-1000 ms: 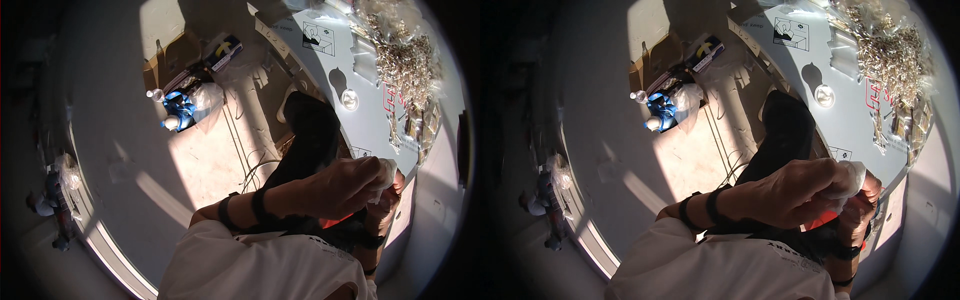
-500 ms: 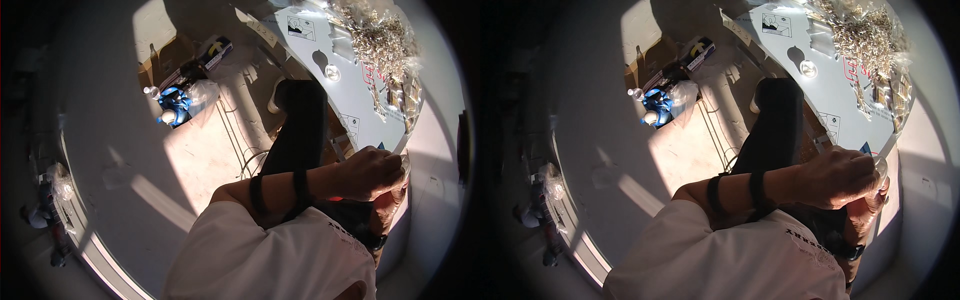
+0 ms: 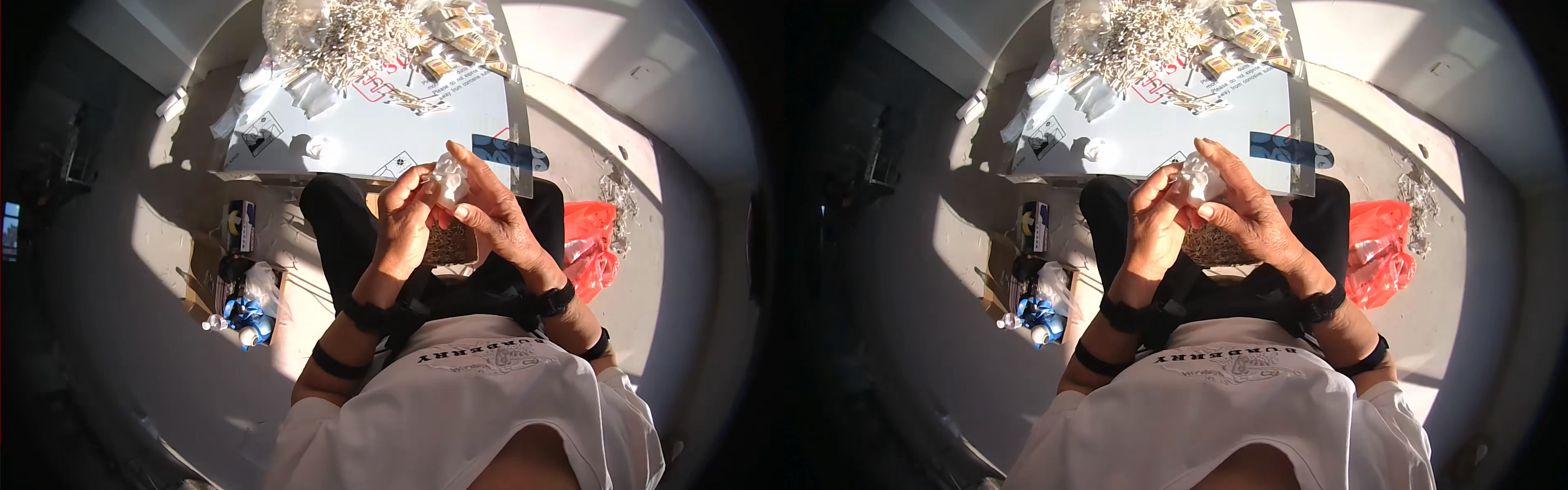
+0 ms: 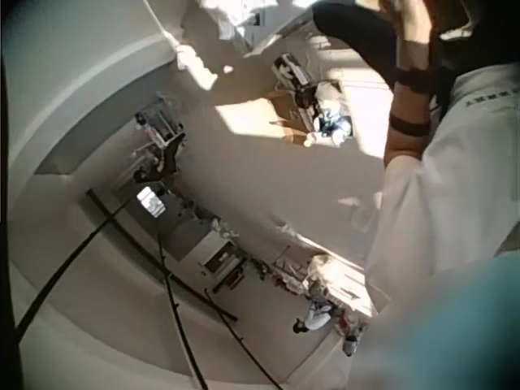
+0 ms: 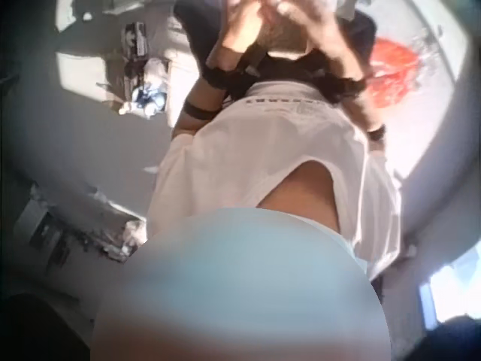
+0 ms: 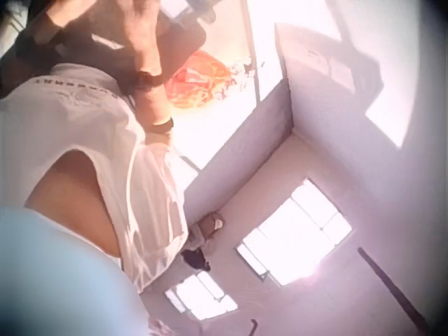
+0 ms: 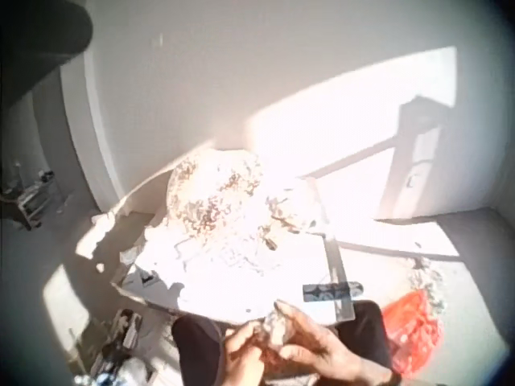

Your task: Aligning small wooden sticks and placing them into plastic packaging sleeves.

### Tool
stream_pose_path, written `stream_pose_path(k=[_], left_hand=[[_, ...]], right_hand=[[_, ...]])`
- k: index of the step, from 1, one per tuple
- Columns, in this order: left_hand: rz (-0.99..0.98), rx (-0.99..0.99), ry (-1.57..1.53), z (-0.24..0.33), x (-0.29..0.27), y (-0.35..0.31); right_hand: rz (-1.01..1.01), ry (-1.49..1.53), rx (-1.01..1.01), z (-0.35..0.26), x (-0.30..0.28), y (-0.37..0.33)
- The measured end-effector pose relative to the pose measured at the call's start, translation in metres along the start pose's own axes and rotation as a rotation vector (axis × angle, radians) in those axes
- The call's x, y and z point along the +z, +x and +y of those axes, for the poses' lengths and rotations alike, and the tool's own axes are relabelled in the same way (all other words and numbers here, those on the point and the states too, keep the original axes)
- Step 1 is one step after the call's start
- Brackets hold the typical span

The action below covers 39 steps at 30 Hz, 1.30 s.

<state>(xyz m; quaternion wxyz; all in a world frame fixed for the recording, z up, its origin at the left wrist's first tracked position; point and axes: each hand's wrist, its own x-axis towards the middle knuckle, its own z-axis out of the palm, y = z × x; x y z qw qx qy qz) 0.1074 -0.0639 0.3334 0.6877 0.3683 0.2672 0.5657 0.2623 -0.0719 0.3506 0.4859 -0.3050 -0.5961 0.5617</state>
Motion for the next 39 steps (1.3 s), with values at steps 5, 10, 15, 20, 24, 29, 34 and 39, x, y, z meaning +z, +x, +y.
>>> stream_pose_path(k=[5, 10, 15, 20, 24, 29, 34, 39], left_hand=[[-0.277, -0.092, -0.209, -0.017, 0.013, 0.011], [-0.316, -0.243, -0.302, -0.024, 0.041, 0.021], [-0.226, -0.342, -0.229, -0.041, 0.058, 0.033], [-0.060, -0.508, 0.258, -0.070, 0.055, 0.027], [-0.139, -0.529, 0.410, -0.072, 0.035, 0.036], [0.134, -0.112, 1.071, -0.066, -0.064, 0.084], [-0.241, 0.096, 1.932, -0.045, -0.047, 0.125], [-0.316, 0.135, 2.096, -0.119, -0.035, 0.134]], right_hand=[[0.359, 0.660, 0.044, 0.024, -0.027, -0.007], [0.557, 1.033, -0.023, 0.030, -0.061, -0.021], [0.624, 0.827, 0.018, 0.035, -0.070, -0.035], [0.489, 0.088, 0.088, 0.032, -0.066, -0.049], [0.653, 0.233, 0.504, 0.055, -0.099, -0.068], [0.672, -0.128, 0.472, 0.092, -0.125, -0.081], [0.618, -0.003, 0.500, 0.094, -0.134, -0.068], [0.839, 0.041, 0.437, 0.090, -0.155, -0.051]])
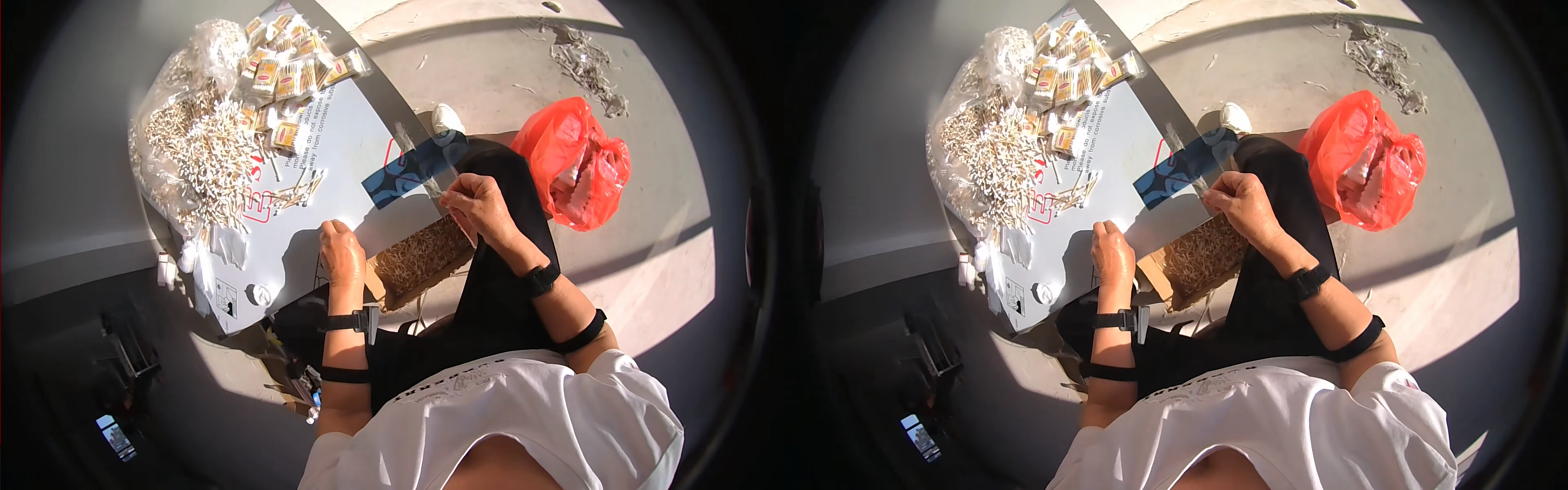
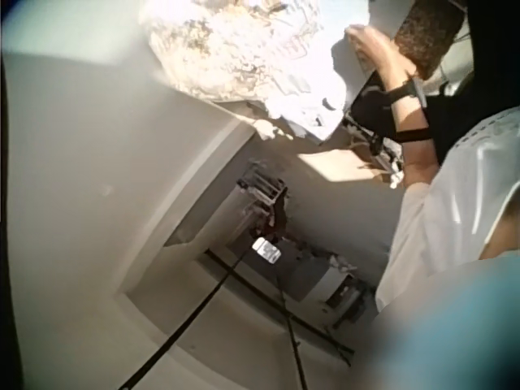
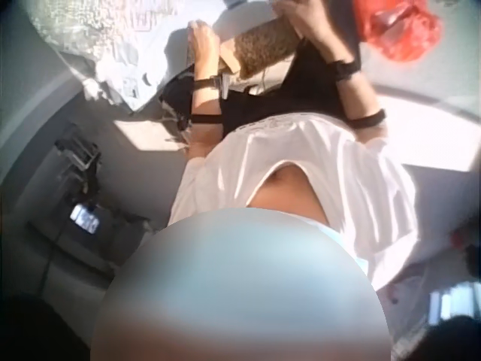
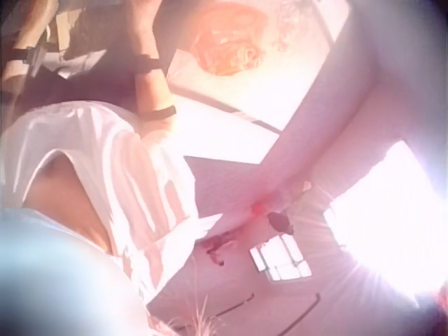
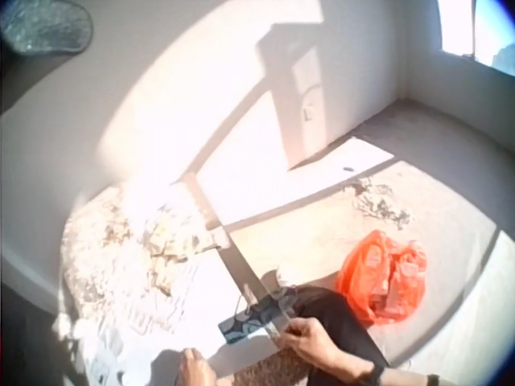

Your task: Aligning small wooden sticks and placing them into plastic packaging sleeves.

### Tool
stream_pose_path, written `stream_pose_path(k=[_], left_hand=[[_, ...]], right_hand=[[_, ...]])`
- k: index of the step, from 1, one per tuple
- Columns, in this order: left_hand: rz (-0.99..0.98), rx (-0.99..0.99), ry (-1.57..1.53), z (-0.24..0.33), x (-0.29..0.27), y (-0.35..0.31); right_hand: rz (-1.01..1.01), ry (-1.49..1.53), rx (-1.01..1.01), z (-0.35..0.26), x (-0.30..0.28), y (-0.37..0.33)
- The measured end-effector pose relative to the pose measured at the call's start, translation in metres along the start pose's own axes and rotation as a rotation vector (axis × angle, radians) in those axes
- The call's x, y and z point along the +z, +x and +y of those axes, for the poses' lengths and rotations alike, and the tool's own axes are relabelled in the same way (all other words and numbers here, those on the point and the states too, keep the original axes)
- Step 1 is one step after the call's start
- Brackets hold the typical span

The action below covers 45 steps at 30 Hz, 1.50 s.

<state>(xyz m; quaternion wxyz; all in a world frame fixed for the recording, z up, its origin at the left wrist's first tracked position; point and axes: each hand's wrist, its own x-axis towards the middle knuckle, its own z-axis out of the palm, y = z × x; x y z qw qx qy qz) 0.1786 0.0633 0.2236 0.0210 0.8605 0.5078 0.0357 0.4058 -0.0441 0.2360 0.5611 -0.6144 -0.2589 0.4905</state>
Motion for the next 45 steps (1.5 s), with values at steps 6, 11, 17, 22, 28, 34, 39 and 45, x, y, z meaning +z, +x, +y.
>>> stream_pose_path(k=[6, 11, 17, 22, 28, 34, 39, 45], left_hand=[[0.093, -0.028, -0.135, 0.042, 0.012, 0.107], [0.146, 0.024, -0.159, 0.048, 0.031, 0.201], [0.207, 0.253, -0.236, 0.095, 0.041, 0.253], [0.045, 0.584, -0.738, 0.142, 0.035, 0.219], [0.205, 0.044, -0.324, 0.077, 0.022, 0.177], [0.127, 0.424, -0.611, 0.153, 0.021, 0.159], [0.267, 0.191, -0.373, 0.120, -0.006, 0.151], [0.091, 0.379, -0.505, 0.142, 0.026, 0.103]], right_hand=[[0.078, 0.068, -0.001, 0.012, -0.020, 0.006], [0.078, 0.114, 0.092, -0.004, -0.021, 0.012], [0.167, 0.160, 0.011, 0.008, -0.029, 0.023], [0.163, 0.209, 0.047, 0.011, -0.036, 0.023], [0.329, 0.186, -0.151, 0.013, -0.042, 0.031], [0.392, -0.134, -0.226, 0.017, -0.034, 0.045], [0.110, -0.359, -0.012, 0.019, -0.057, 0.075], [0.127, 0.274, 0.096, 0.032, -0.054, 0.088]])
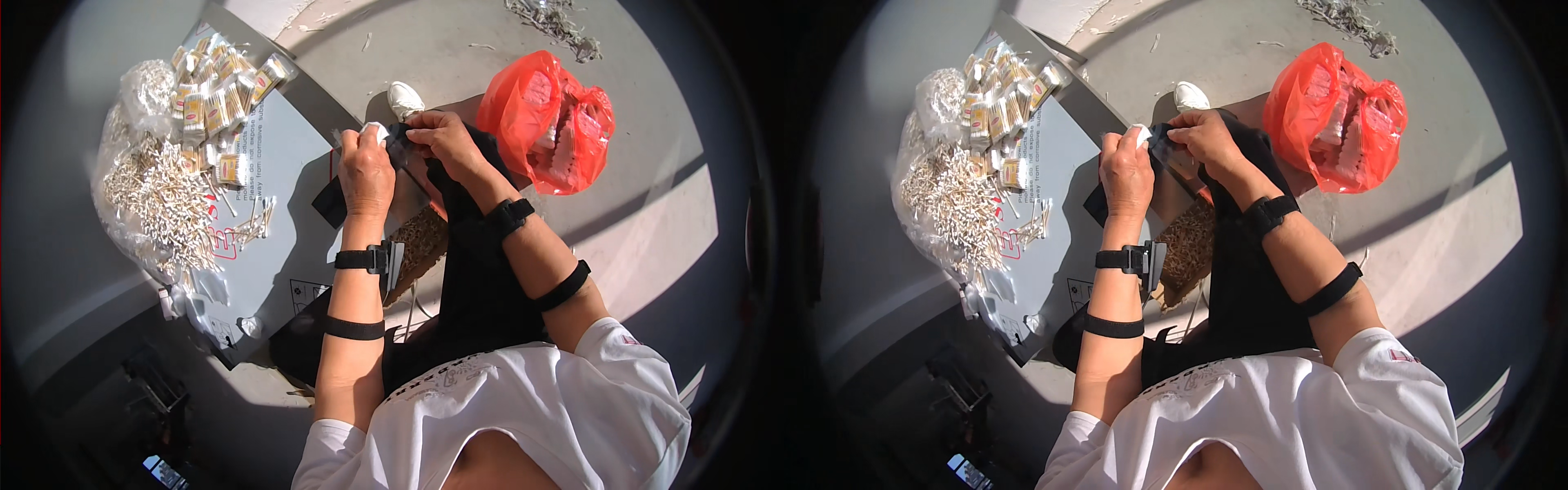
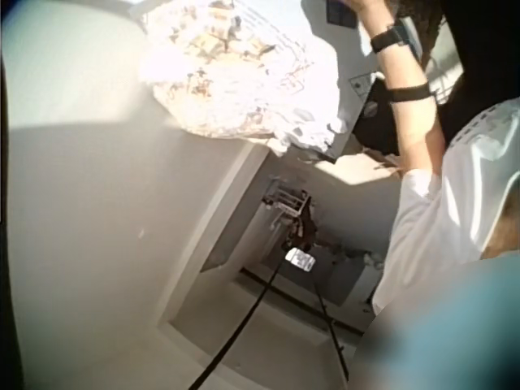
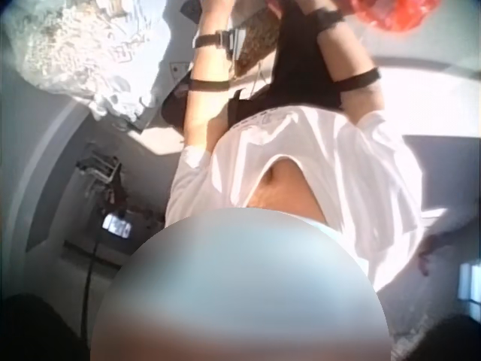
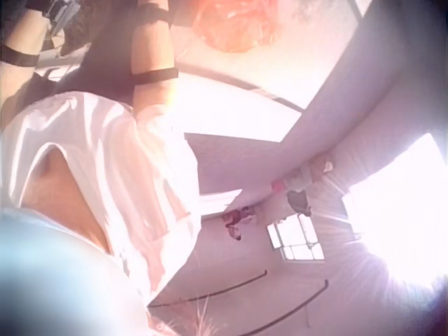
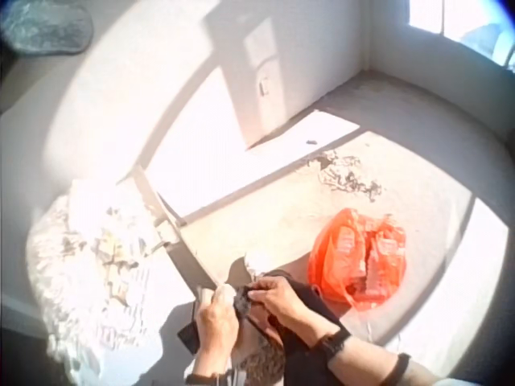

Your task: Aligning small wooden sticks and placing them into plastic packaging sleeves.

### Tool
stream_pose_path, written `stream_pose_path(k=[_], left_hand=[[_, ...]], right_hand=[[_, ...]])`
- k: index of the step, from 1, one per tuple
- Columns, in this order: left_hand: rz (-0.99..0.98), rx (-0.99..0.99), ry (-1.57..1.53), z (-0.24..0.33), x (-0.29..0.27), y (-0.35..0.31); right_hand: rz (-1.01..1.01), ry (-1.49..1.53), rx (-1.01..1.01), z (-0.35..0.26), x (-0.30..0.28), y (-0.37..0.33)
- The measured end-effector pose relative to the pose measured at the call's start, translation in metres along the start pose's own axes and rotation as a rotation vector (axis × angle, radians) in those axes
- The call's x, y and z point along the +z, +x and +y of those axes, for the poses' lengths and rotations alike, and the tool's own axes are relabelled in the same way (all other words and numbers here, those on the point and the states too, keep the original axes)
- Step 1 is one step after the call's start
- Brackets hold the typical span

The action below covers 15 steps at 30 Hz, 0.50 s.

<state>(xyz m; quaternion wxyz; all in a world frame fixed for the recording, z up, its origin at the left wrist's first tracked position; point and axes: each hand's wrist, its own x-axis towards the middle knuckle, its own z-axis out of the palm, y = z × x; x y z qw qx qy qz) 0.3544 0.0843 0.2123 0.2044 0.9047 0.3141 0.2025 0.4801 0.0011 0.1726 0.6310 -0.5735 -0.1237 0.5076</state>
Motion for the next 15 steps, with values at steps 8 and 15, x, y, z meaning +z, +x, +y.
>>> stream_pose_path(k=[8, 15], left_hand=[[0.170, -0.127, 0.052, -0.011, -0.026, -0.049], [-0.183, 0.294, -0.140, 0.046, -0.006, -0.093]], right_hand=[[0.023, 0.084, 0.003, -0.004, -0.006, -0.002], [-0.074, 0.042, -0.035, 0.010, -0.008, 0.003]])
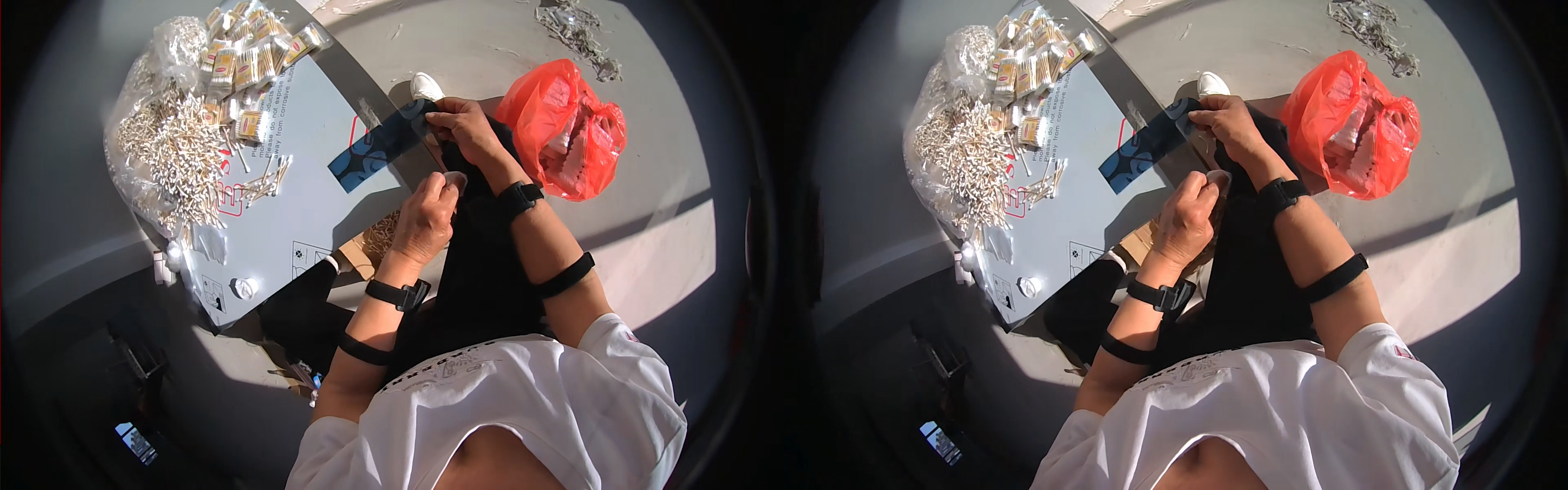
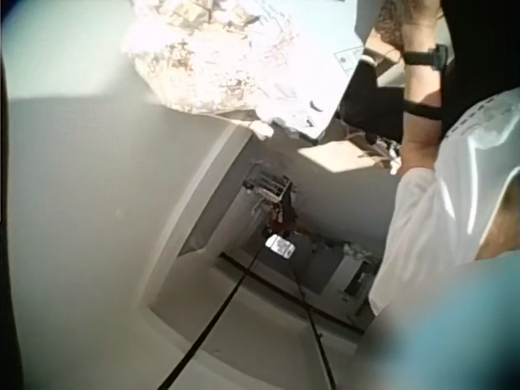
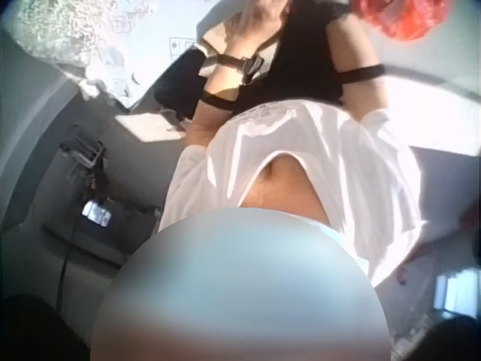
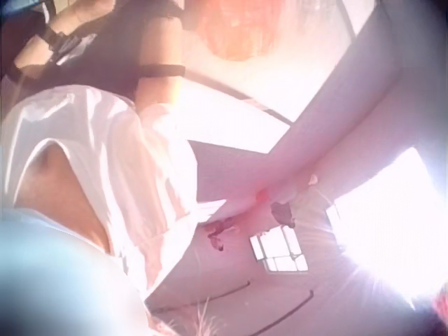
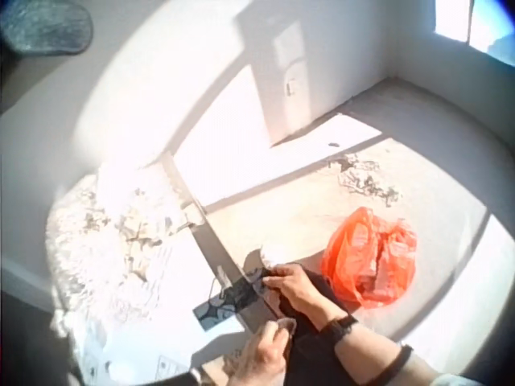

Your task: Aligning small wooden sticks and placing them into plastic packaging sleeves.

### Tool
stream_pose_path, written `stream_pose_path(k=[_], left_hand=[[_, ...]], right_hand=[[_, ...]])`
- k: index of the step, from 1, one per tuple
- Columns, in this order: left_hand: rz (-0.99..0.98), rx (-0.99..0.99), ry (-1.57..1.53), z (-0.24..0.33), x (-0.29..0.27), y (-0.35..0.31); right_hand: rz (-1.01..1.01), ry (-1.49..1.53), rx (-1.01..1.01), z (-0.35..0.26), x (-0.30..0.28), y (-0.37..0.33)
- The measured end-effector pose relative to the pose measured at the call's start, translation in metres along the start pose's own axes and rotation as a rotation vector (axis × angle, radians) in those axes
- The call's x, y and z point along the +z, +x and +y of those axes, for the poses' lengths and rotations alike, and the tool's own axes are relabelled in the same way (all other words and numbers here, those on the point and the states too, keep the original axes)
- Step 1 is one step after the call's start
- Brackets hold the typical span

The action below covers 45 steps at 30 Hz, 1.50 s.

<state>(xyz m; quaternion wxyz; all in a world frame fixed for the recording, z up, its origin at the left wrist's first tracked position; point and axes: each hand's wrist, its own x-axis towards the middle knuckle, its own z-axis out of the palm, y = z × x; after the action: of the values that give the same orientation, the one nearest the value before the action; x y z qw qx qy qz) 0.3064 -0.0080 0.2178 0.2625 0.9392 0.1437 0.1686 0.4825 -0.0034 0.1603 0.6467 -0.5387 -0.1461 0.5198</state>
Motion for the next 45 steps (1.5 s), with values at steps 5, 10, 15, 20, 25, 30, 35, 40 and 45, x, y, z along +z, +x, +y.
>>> stream_pose_path(k=[5, 10, 15, 20, 25, 30, 35, 40, 45], left_hand=[[0.157, -0.310, 0.431, -0.053, -0.046, -0.057], [0.157, -0.940, 0.609, -0.092, -0.097, -0.131], [0.187, -0.773, 0.578, -0.079, -0.084, -0.156], [0.283, -0.747, 0.442, -0.074, -0.065, -0.152], [0.166, -0.722, 0.416, -0.076, -0.077, -0.152], [0.139, -0.780, 0.448, -0.095, -0.086, -0.148], [0.360, -0.926, 0.599, -0.148, -0.101, -0.147], [0.415, -0.998, 0.666, -0.181, -0.123, -0.162], [0.402, -0.874, 0.561, -0.205, -0.189, -0.167]], right_hand=[[0.013, -0.068, 0.043, -0.006, 0.006, -0.003], [0.549, -0.944, -0.890, -0.014, 0.046, -0.010], [-0.367, -1.086, -0.761, -0.023, 0.141, -0.007], [-0.543, -1.380, -0.931, 0.018, 0.218, 0.023], [-0.637, -1.396, -1.072, 0.053, 0.254, 0.044], [-0.415, -1.236, -0.968, 0.062, 0.258, 0.053], [-0.297, -1.133, -0.919, 0.051, 0.234, 0.053], [-0.368, -1.024, -0.808, 0.032, 0.224, 0.056], [-0.553, -1.085, -1.002, 0.025, 0.218, 0.038]])
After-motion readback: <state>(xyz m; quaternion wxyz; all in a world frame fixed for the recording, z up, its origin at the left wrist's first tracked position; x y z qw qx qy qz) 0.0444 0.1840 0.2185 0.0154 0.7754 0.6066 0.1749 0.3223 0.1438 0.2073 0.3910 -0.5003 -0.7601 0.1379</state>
